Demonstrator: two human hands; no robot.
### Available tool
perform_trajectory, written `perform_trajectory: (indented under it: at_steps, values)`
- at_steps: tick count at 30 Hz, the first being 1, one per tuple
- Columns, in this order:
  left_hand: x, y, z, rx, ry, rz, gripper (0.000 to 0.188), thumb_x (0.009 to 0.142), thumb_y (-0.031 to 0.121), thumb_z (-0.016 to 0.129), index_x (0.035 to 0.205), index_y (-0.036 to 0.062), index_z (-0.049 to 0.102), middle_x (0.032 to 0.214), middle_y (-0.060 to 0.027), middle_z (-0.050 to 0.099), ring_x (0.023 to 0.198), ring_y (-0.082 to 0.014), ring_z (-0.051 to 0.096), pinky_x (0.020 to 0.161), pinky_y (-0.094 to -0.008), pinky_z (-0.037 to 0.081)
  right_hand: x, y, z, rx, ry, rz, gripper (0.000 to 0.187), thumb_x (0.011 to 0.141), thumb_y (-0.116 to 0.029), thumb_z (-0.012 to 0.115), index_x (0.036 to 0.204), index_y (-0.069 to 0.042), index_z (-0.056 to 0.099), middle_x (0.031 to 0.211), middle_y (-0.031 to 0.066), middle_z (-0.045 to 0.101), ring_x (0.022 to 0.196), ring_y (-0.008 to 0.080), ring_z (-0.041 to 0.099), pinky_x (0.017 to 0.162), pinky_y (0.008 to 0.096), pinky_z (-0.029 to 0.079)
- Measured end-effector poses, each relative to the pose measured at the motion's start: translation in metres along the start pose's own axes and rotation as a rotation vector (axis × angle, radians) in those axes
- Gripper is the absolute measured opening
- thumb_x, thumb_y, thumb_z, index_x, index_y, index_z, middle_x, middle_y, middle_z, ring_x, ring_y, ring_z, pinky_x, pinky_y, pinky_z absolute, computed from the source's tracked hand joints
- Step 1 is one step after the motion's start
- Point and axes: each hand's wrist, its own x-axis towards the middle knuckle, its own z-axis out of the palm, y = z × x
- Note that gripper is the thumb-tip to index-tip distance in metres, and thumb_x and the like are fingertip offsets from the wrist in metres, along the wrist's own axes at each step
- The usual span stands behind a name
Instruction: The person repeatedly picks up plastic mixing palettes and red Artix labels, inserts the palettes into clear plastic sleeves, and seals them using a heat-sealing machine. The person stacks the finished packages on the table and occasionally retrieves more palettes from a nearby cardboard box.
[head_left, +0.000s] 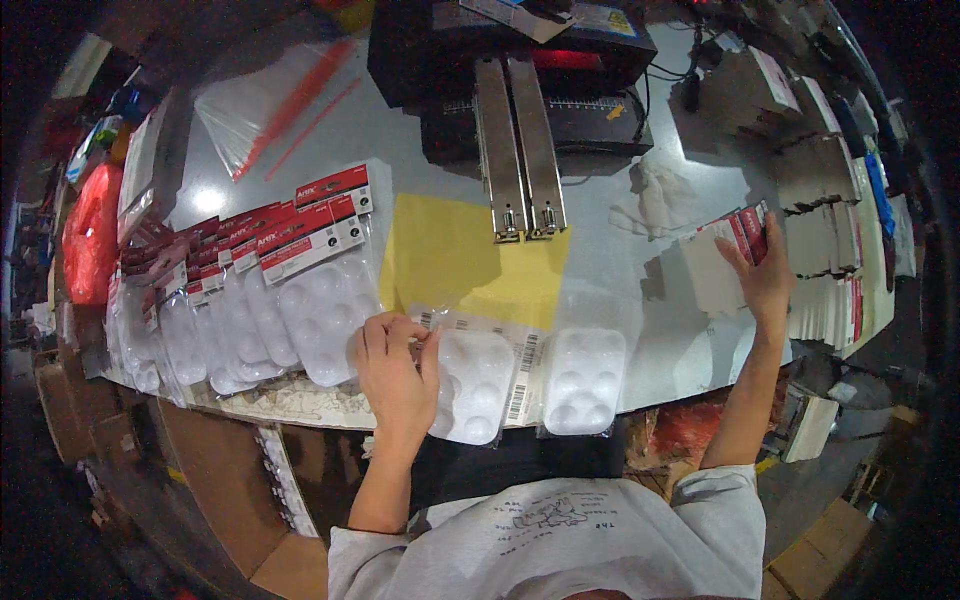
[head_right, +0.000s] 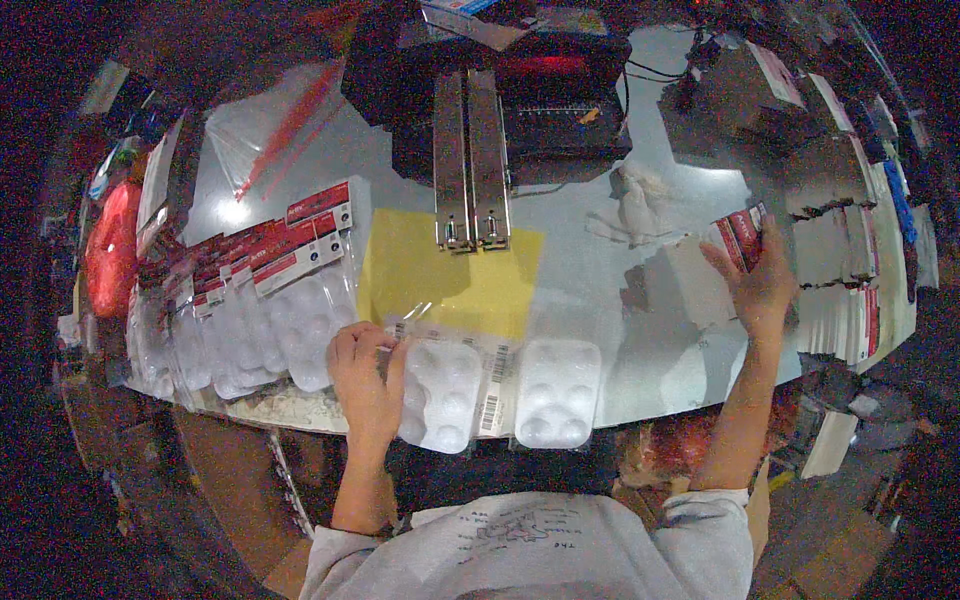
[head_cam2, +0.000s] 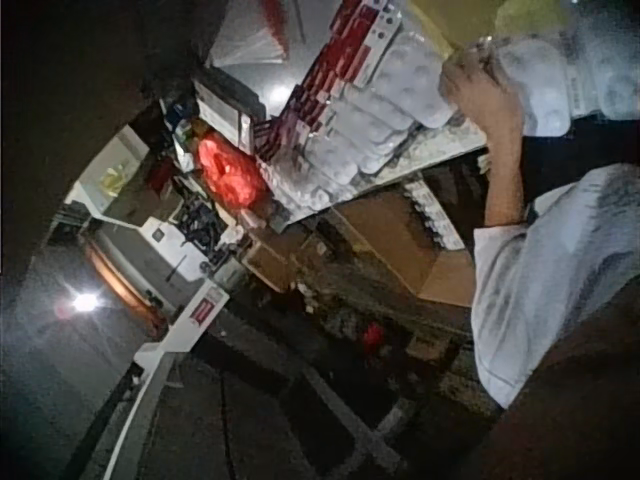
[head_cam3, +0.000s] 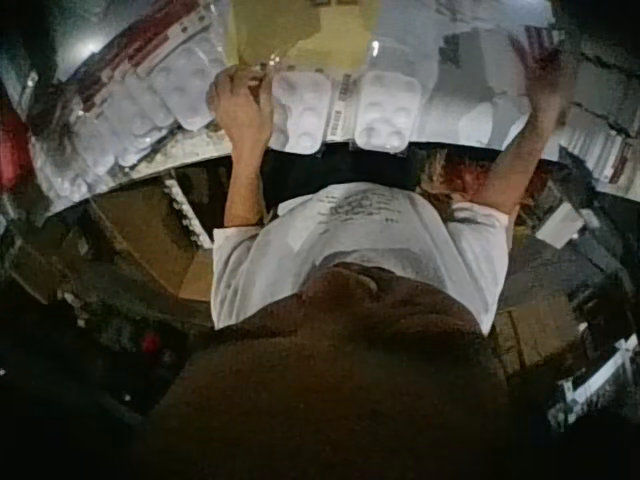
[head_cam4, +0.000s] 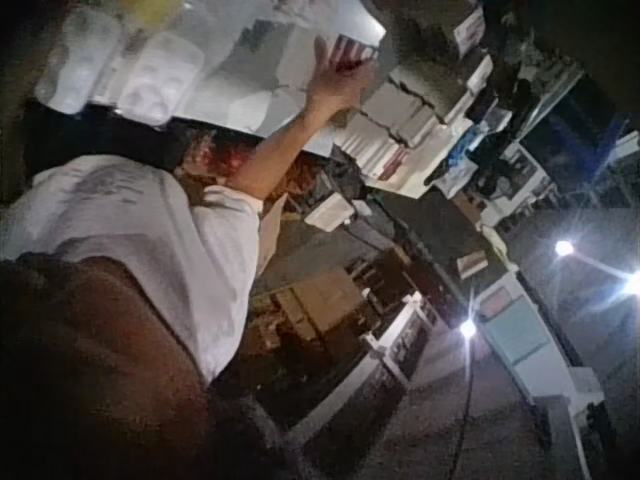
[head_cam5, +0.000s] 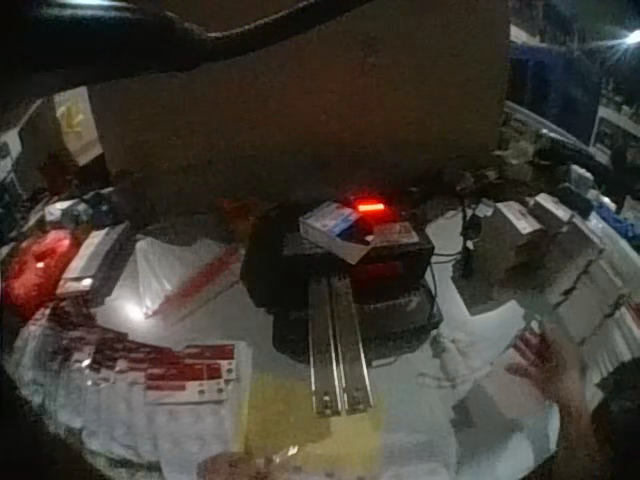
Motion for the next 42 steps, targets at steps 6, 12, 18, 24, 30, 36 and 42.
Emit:
perform_trajectory:
  at_steps: [6,12,18,24,30,36,42]
  values:
    - [0.001,0.005,0.003,0.091,0.001,0.014,0.022,0.072,0.025,0.067,0.079,0.0082,0.055,0.095,-0.0103,0.051,0.095,-0.031,0.047,0.081,-0.0452,0.035,-0.008,0.002,-0.002,0.191,-0.068,-0.034,0.071,0.073,-0.015,0.073,0.128,0.004,0.031,0.117,0.017,0.053,0.108,0.0225,0.054,0.088,0.0308,0.046]
    - [0.005,0.007,0.007,0.006,-0.058,-0.001,0.022,0.072,0.022,0.068,0.082,0.0068,0.056,0.096,-0.011,0.051,0.098,-0.031,0.046,0.085,-0.0434,0.034,0.01,0.024,-0.023,-0.096,-0.157,-0.075,0.093,0.062,-0.044,0.077,0.13,0.004,0.036,0.129,0.0247,0.042,0.116,0.0311,0.047,0.097,0.0342,0.037]
    - [0.009,0.012,0.004,-0.034,-0.103,-0.032,0.02,0.073,0.018,0.066,0.083,0.0049,0.055,0.094,-0.0109,0.05,0.097,-0.0313,0.045,0.086,-0.0416,0.033,0.016,0.005,-0.03,-0.136,-0.251,0.092,0.095,0.059,-0.042,0.08,0.129,0.005,0.037,0.122,0.0236,0.05,0.111,0.0274,0.052,0.093,0.0329,0.04]
    - [0.008,0.013,-0.001,-0.271,-0.117,-0.058,0.012,0.083,0.011,0.057,0.083,0.0023,0.05,0.089,-0.0128,0.054,0.087,-0.0254,0.051,0.083,-0.0334,0.036,0.018,0.002,-0.039,0.057,-0.329,0.131,0.081,0.062,-0.032,0.081,0.122,0.006,0.043,0.099,0.0132,0.061,0.089,0.0145,0.057,0.082,0.0278,0.046]
    - [0.002,0.03,-0.032,-1.021,-0.239,-0.457,0.012,0.093,0.012,0.042,0.101,0.0027,0.04,0.092,-0.023,0.064,0.078,-0.0164,0.061,0.071,-0.025,0.046,0.017,-0.001,-0.029,0.355,-0.086,0.131,0.057,0.07,-0.018,0.074,0.116,0.006,0.049,0.095,0.0113,0.063,0.085,0.0131,0.059,0.076,0.0256,0.047]
    - [-0.002,0.065,-0.034,-1.237,-0.396,-0.457,0.025,0.092,0.013,0.048,0.106,-0.0058,0.054,0.094,-0.0159,0.065,0.086,-0.0148,0.061,0.076,-0.0239,0.048,-0.026,-0.095,-0.034,0.434,-0.077,-0.048,0.032,0.072,-0.014,0.072,0.098,0.001,0.061,0.086,0.0074,0.067,0.079,0.0126,0.062,0.072,0.0269,0.05]
    - [-0.01,0.079,-0.033,-1.133,-0.369,-0.294,0.016,0.089,0.009,0.053,0.095,-0.0019,0.063,0.088,-0.0059,0.067,0.075,-0.0068,0.058,0.07,-0.0201,0.046,-0.06,-0.165,-0.009,0.572,-0.65,-0.342,0.028,0.073,-0.02,0.072,0.086,0.001,0.059,0.065,0.0079,0.057,0.055,0.0111,0.05,0.052,0.0236,0.041]
